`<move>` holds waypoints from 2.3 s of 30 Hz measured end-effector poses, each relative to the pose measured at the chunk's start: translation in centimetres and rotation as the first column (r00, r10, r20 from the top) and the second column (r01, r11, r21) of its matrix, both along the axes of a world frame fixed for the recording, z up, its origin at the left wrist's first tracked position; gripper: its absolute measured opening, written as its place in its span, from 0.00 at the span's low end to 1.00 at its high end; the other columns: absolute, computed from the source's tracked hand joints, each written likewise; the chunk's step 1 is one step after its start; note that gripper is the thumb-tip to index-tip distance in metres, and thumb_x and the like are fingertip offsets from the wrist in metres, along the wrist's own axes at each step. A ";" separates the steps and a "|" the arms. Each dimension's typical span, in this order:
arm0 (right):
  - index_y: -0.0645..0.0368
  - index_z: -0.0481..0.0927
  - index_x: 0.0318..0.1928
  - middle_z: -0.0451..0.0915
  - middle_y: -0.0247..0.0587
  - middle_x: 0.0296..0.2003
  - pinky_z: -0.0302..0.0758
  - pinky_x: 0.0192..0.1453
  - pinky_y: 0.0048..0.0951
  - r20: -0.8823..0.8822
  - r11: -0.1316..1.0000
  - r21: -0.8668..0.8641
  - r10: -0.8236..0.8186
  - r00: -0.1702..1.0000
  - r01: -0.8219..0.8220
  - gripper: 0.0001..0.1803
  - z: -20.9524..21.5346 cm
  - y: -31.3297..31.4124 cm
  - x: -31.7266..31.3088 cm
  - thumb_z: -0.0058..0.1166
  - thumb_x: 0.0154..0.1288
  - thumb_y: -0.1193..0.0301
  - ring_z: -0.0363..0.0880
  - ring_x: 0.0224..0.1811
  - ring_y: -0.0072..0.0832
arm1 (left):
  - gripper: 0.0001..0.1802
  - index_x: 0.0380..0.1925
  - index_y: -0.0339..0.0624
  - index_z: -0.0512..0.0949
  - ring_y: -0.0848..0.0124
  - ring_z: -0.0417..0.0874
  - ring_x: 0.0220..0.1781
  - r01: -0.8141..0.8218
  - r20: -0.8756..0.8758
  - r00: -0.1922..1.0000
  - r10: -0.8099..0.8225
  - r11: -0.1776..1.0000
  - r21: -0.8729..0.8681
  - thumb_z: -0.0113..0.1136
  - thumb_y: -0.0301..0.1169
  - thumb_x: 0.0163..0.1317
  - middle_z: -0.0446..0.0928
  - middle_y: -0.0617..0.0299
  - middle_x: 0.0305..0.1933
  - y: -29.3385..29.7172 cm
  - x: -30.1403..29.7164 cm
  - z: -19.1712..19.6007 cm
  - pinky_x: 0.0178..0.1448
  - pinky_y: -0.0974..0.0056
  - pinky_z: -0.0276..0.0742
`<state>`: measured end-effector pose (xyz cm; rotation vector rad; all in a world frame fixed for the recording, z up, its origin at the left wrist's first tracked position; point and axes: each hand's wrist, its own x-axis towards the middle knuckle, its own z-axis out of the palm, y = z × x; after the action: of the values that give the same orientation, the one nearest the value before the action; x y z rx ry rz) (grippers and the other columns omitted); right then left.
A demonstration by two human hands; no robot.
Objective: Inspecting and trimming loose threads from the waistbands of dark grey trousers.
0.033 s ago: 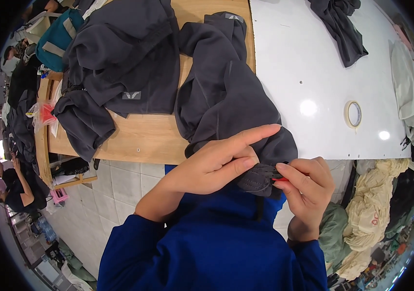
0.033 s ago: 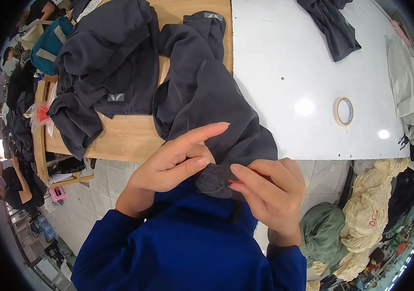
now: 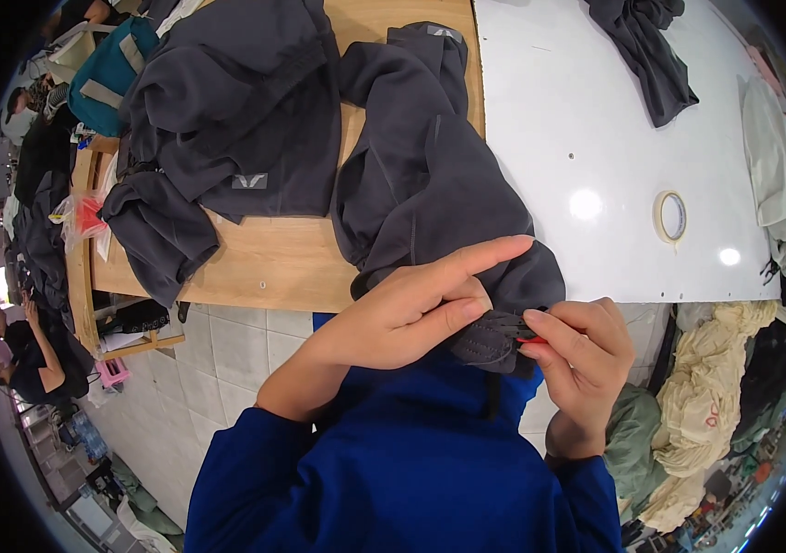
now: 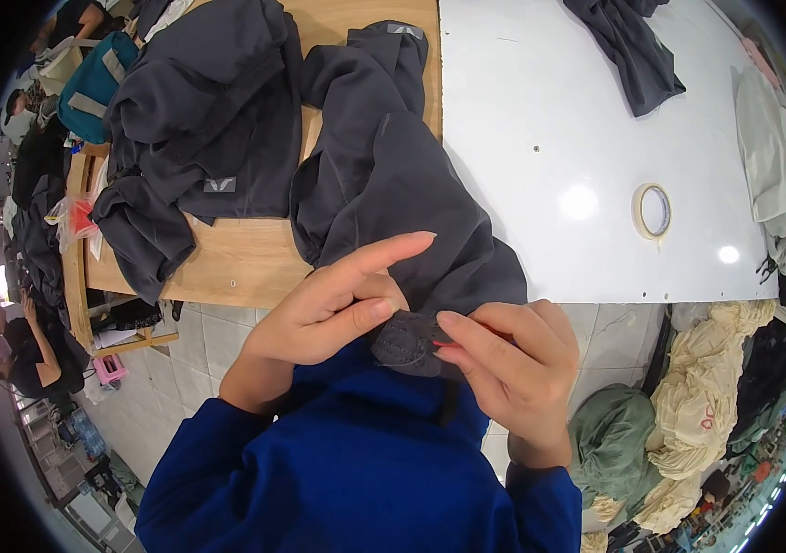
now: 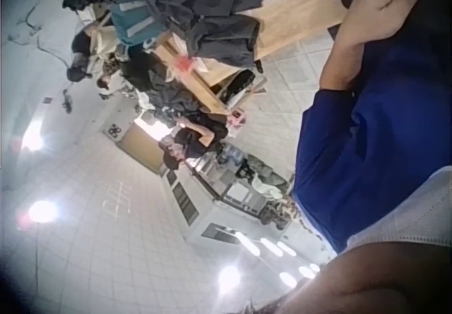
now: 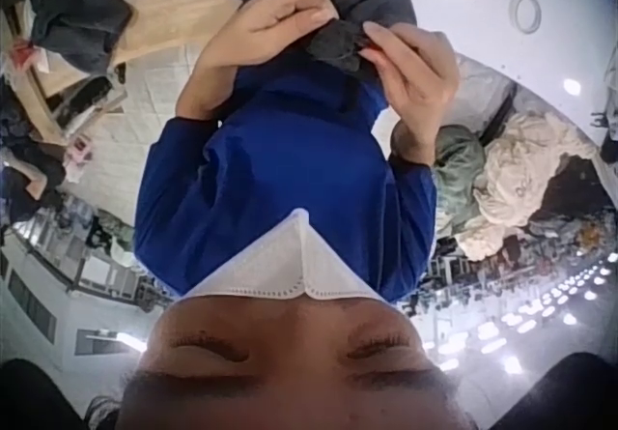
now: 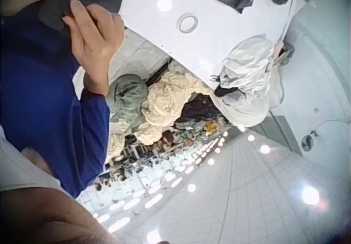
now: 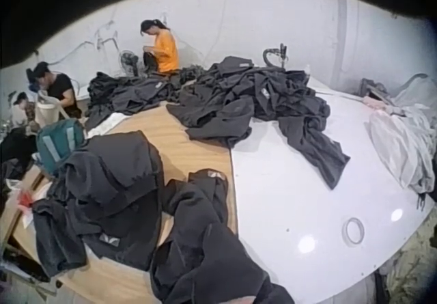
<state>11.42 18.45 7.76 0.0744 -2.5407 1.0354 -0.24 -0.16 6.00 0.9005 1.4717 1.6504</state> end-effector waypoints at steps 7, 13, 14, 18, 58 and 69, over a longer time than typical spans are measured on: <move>0.52 0.86 0.37 0.77 0.29 0.27 0.61 0.28 0.26 -0.019 0.999 -0.049 0.003 1.000 -0.004 0.18 -0.4 -0.2 0.0 0.69 0.39 0.69 0.66 0.25 0.25 | 0.31 0.68 0.30 0.52 0.80 0.65 0.25 -0.013 -0.013 1.000 0.013 1.000 0.016 0.45 0.21 0.65 0.67 0.67 0.22 0.0 0.2 -0.2 0.33 0.74 0.60; 0.52 0.86 0.37 0.77 0.29 0.27 0.61 0.27 0.26 -0.041 0.998 -0.067 0.010 0.999 -0.013 0.17 -1.0 -0.3 -0.1 0.69 0.40 0.69 0.67 0.24 0.25 | 0.31 0.68 0.30 0.51 0.81 0.64 0.24 -0.010 0.002 1.000 0.010 1.000 0.023 0.45 0.21 0.65 0.67 0.67 0.22 -0.2 0.2 -0.2 0.32 0.74 0.58; 0.52 0.86 0.37 0.77 0.30 0.27 0.62 0.27 0.26 -0.035 0.996 -0.090 0.010 0.999 -0.013 0.17 -1.1 -0.3 -0.1 0.70 0.40 0.69 0.67 0.24 0.26 | 0.31 0.68 0.30 0.51 0.81 0.64 0.24 -0.010 0.001 1.000 0.009 1.000 0.023 0.45 0.21 0.65 0.67 0.67 0.22 -0.2 0.2 -0.3 0.32 0.74 0.58; 0.55 0.85 0.40 0.76 0.31 0.26 0.64 0.28 0.27 -0.002 0.958 -0.283 -0.040 0.999 0.038 0.22 -1.2 -0.9 -0.1 0.72 0.38 0.67 0.68 0.25 0.27 | 0.31 0.68 0.29 0.51 0.82 0.64 0.25 -0.008 0.050 0.999 0.007 1.000 0.021 0.45 0.21 0.66 0.68 0.68 0.23 -0.2 0.2 -0.2 0.32 0.74 0.58; 0.57 0.85 0.43 0.76 0.34 0.25 0.63 0.28 0.26 -0.064 0.997 -0.066 -0.049 0.997 0.045 0.21 -2.4 -1.3 0.7 0.66 0.45 0.66 0.68 0.23 0.28 | 0.50 0.72 0.36 0.37 0.79 0.72 0.28 -0.084 -0.126 0.987 0.101 0.988 0.131 0.59 0.20 0.56 0.83 0.63 0.34 -0.8 -0.4 -1.6 0.44 0.73 0.66; 0.55 0.85 0.41 0.74 0.31 0.24 0.61 0.27 0.26 -0.115 0.990 -0.137 -0.044 0.992 0.028 0.20 -2.6 -1.6 1.1 0.67 0.43 0.64 0.66 0.23 0.26 | 0.49 0.70 0.28 0.39 0.76 0.75 0.32 -0.061 -0.138 0.988 0.072 0.995 0.083 0.59 0.18 0.53 0.83 0.57 0.33 -0.7 -0.3 -0.6 0.42 0.73 0.65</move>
<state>12.49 16.87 5.17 0.0504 -2.3519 1.1519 -0.53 -0.88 5.39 1.0399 1.5552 1.7343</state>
